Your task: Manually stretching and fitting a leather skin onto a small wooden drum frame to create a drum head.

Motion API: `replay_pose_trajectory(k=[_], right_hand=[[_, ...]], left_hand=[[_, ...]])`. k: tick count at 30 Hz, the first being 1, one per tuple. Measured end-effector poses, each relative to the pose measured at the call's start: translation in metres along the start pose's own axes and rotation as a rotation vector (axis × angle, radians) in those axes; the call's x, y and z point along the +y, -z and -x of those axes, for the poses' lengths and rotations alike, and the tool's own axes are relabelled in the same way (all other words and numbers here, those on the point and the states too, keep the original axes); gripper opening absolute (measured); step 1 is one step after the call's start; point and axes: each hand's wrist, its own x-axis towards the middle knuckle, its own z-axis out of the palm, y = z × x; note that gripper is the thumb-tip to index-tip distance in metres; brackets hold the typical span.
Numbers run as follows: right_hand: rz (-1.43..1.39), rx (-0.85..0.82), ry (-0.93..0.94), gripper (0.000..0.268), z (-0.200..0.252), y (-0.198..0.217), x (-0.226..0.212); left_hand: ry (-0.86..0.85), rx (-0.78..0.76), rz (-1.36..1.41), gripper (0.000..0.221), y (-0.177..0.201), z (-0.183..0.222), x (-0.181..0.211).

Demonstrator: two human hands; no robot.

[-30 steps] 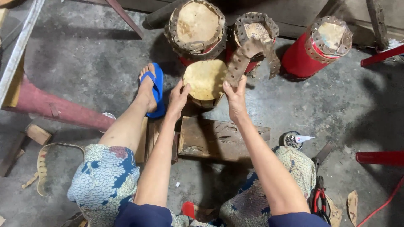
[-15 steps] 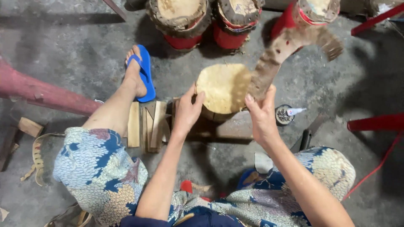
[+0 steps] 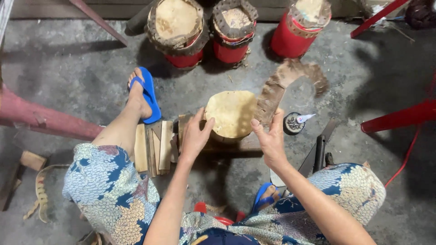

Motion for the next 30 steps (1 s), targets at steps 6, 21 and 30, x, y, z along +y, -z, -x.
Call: replay_pose_trajectory(k=[6, 21, 30], right_hand=[[0.172, 0.015, 0.327, 0.038, -0.001, -0.003, -0.039], [0.419, 0.153, 0.521, 0.017, -0.014, 0.071, -0.056], [0.695, 0.052, 0.548, 0.048, -0.047, 0.111, -0.133]], left_hand=[[-0.451, 0.302, 0.090, 0.054, 0.001, 0.017, 0.053], [-0.495, -0.271, 0.931, 0.038, 0.035, -0.026, 0.050], [-0.417, -0.319, 1.048, 0.043, 0.059, -0.014, 0.023]])
